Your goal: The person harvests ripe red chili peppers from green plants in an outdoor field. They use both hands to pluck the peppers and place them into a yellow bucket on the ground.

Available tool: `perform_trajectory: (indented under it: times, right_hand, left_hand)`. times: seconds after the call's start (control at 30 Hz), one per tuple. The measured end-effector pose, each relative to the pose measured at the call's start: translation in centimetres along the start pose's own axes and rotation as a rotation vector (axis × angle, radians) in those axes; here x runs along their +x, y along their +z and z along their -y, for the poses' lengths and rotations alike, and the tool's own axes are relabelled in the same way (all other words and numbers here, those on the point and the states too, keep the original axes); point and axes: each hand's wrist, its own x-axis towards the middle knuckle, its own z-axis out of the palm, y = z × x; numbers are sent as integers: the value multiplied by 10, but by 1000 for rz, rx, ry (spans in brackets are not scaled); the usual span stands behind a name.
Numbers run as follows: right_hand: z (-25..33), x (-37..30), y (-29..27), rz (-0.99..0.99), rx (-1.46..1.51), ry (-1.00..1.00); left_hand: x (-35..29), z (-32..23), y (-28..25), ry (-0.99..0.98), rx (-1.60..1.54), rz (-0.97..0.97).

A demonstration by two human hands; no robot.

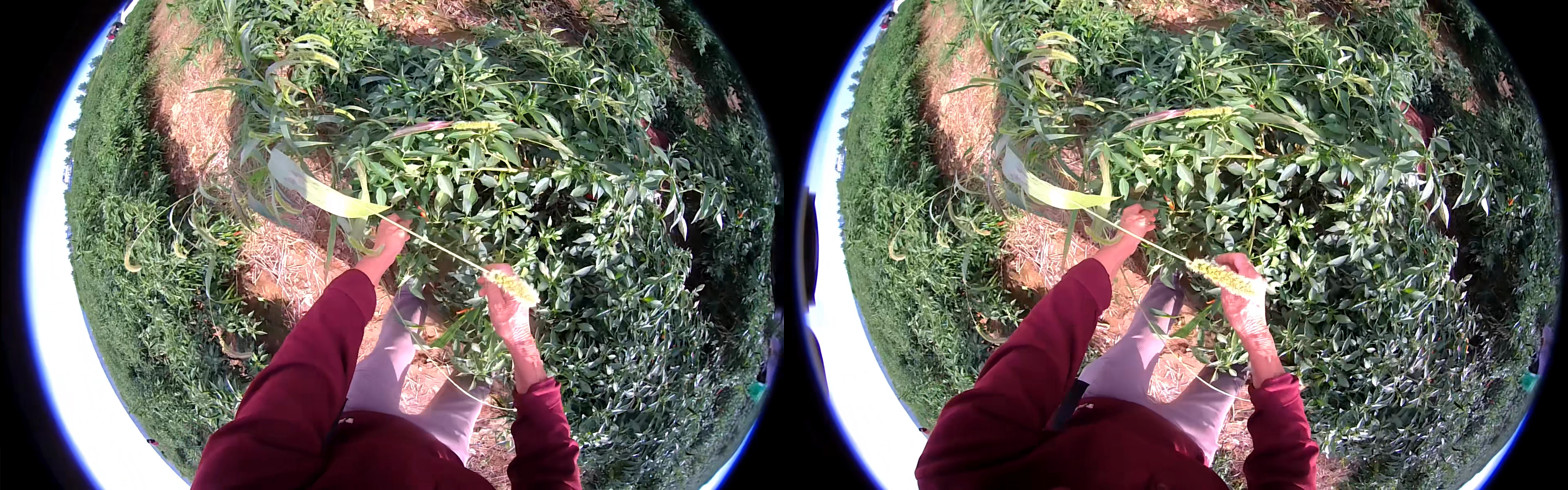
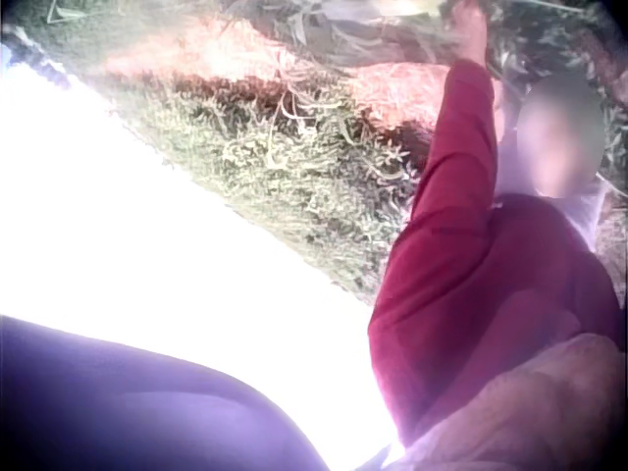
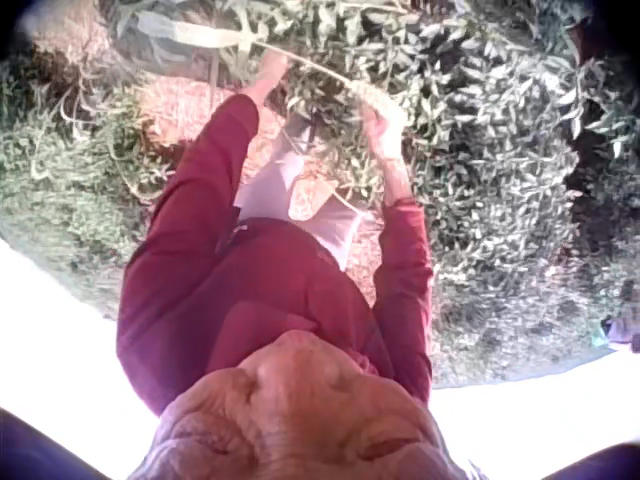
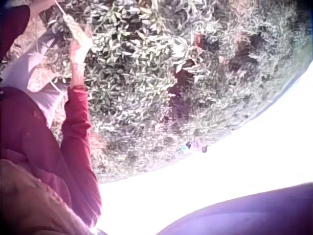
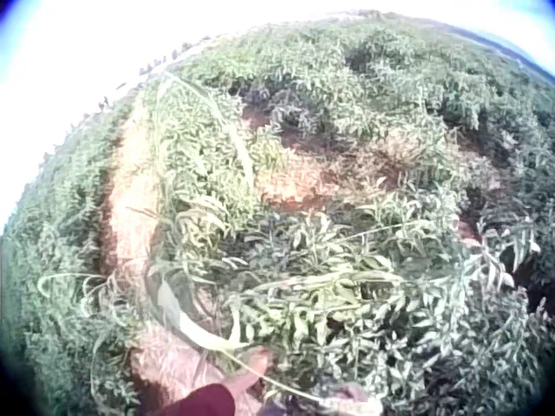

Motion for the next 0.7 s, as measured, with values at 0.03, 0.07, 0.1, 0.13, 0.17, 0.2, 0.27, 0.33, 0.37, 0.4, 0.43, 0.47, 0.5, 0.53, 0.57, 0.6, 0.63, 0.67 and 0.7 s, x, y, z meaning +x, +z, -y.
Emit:
perform_trajectory:
  times: [0.03, 0.07, 0.1, 0.13, 0.17, 0.2, 0.27, 0.33, 0.37, 0.4, 0.43, 0.47, 0.5, 0.53, 0.57, 0.6, 0.63, 0.67, 0.7]
  right_hand:
    - [5, 9, 2, 0, -61, 93]
    - [18, 14, 15, 8, 24, 147]
    - [24, 18, 27, 15, 108, 202]
    - [3, 13, 5, -48, 10, 212]
    - [28, 17, 51, 52, 156, 163]
    - [19, 12, 59, 60, 135, 190]
    - [5, 0, 53, 48, 47, 261]
    - [-1, -13, 48, 45, -4, 318]
    - [-13, -22, 46, 38, -4, 320]
    - [-24, -30, 42, 13, -6, 362]
    - [-22, -30, 49, 15, 21, 393]
    - [-16, -33, 53, -18, 15, 385]
    - [-13, -34, 56, -16, -2, 387]
    - [-15, -36, 57, -13, -7, 375]
    - [-17, -36, 58, -12, -14, 363]
    - [-18, -36, 58, -1, -23, 351]
    - [-17, -35, 58, -6, -14, 364]
    - [-14, -33, 58, -13, -18, 392]
    - [-9, -32, 58, -20, -24, 422]
  left_hand:
    - [3, 3, 19, -12, 251, -17]
    - [18, 15, 9, 23, 207, -47]
    - [31, 28, 1, 59, 164, -75]
    - [19, 14, 70, 50, -45, 21]
    - [54, 50, -26, 215, 77, -68]
    - [57, 64, -29, 269, -214, 3]
    - [59, 72, -2, 258, -461, 143]
    - [63, 64, 10, 214, -318, 128]
    - [64, 53, 19, 177, -60, 53]
    - [57, 46, 39, 140, -469, 2]
    - [60, 46, 33, 41, -282, -158]
    - [61, 46, 22, 76, -243, -143]
    - [61, 47, 12, 110, -206, -127]
    - [62, 48, 14, 208, -621, -3]
    - [66, 48, 9, 177, -669, 65]
    - [71, 47, 5, 143, -714, 133]
    - [73, 48, 5, 101, -577, 108]
    - [74, 49, 5, 56, -443, 92]
    - [77, 51, 12, 6, -418, 92]
